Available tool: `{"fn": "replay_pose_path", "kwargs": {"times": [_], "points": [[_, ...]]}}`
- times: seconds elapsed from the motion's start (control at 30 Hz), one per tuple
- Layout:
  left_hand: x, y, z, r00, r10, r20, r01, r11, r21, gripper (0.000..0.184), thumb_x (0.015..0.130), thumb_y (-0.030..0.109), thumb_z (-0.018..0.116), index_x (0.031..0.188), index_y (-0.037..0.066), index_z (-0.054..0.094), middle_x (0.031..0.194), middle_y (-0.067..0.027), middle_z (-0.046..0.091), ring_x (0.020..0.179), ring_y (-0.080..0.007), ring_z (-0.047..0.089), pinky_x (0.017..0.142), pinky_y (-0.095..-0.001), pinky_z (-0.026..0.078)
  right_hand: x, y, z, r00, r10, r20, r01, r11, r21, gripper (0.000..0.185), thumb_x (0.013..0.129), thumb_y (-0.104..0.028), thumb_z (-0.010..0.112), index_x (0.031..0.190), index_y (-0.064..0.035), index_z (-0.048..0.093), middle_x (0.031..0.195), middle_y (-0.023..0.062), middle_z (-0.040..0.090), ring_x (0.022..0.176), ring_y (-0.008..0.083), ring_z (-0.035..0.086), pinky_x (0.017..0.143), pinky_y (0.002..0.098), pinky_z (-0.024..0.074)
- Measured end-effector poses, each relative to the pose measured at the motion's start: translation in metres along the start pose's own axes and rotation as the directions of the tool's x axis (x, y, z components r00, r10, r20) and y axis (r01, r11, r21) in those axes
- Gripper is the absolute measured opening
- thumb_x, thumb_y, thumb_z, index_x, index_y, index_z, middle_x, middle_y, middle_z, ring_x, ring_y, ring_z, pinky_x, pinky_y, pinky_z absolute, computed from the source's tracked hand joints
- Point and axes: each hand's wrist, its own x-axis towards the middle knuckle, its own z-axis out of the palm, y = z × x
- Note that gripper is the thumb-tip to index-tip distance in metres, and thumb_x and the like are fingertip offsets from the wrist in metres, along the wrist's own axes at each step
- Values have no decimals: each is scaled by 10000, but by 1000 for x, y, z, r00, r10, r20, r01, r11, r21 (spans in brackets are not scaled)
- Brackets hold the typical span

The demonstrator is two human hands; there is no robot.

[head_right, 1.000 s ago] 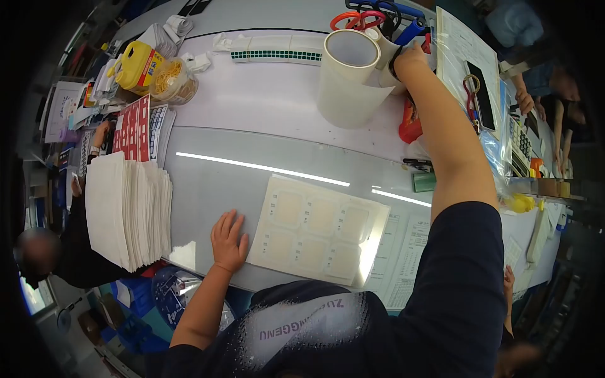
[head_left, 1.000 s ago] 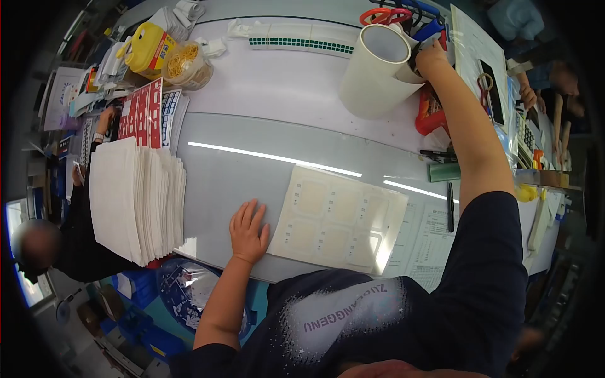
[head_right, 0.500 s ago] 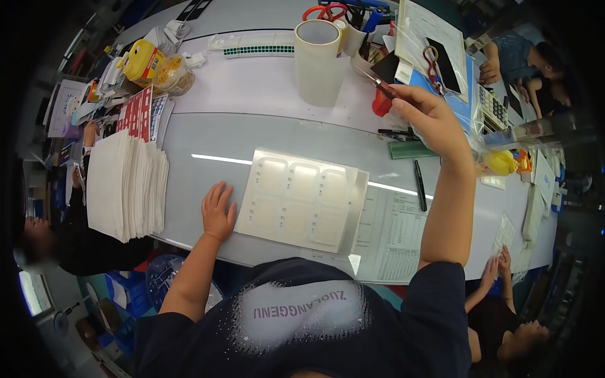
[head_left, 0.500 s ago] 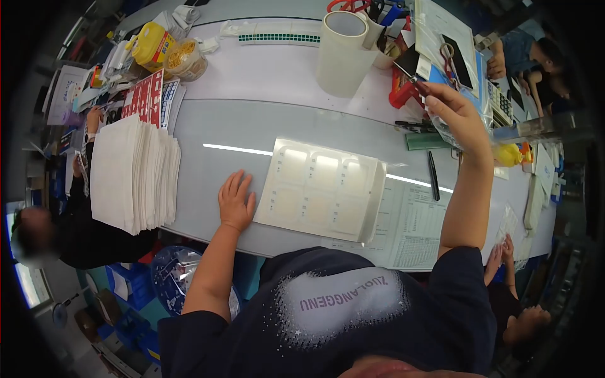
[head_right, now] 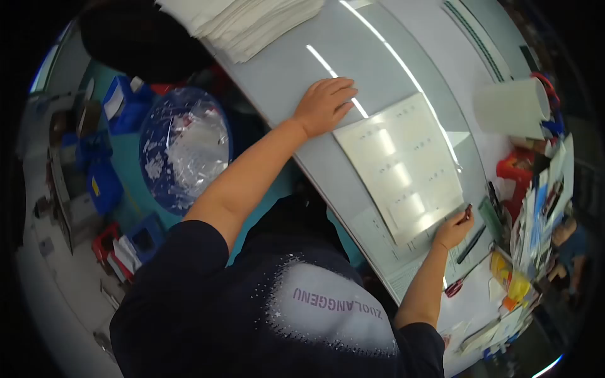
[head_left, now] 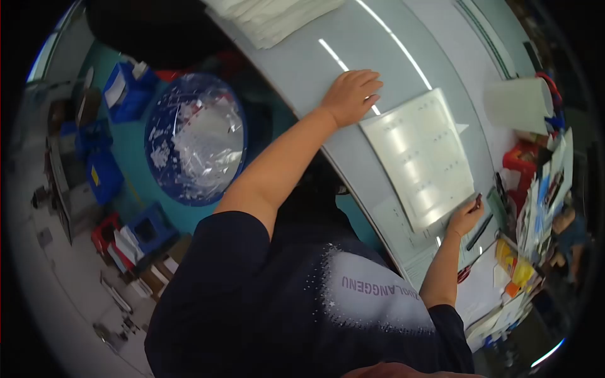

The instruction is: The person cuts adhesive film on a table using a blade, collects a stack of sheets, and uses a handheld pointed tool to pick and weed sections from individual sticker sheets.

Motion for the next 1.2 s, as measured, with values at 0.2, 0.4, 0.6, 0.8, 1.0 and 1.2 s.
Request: {"fn": "replay_pose_path", "kwargs": {"times": [0.2,0.4,0.6,0.8,1.0,1.2], "points": [[-239,24,-35,905,-377,-196,354,924,-143,355,902,124,614,1248,50,576,1375,-177,508,1286,-359,467,1086,-451,371,9,23,14,994,-77,-78,64,985,-159,399,993,-224,466,1247,76,530,1228,248,610,1118,381,611,963,417,489],[-609,6,-20,83,-977,196,938,143,316,422,893,208,587,1273,26,563,1344,-215,534,1267,-387,491,1070,-461,401,14,38,18,985,-20,-174,-59,896,-439,416,960,-253,465,1170,80,602,1141,280,641,1040,435,630,920,480,505],[-815,111,45,-612,-773,166,779,-553,296,506,916,341,517,1268,-18,574,1285,-272,580,1222,-416,537,1039,-462,439,13,26,21,983,0,-185,-113,791,-601,440,933,-272,465,1110,79,661,1075,303,663,983,476,641,886,534,516],[-739,213,121,-124,-519,846,930,-359,-84,427,957,356,571,1233,39,652,1279,-205,620,1177,-347,564,1018,-435,427,7,-10,30,986,-162,-30,105,758,-644,413,937,-246,461,1137,60,653,1120,279,644,1026,454,617,901,543,501],[-748,221,182,-32,-435,900,810,-539,-232,465,893,369,670,1157,-13,697,1186,-162,672,1056,-264,613,897,-442,473,6,-44,46,925,-348,154,370,731,-574,392,941,-220,457,1164,41,645,1164,256,624,1070,433,593,917,551,486],[-726,259,163,-331,-728,600,710,-611,-350,401,829,343,669,1037,7,732,1068,-213,707,996,-325,672,857,-458,493,7,-51,66,853,-463,242,522,741,-422,376,945,-194,453,1191,22,637,1209,232,605,1114,412,569,932,560,471]]}}
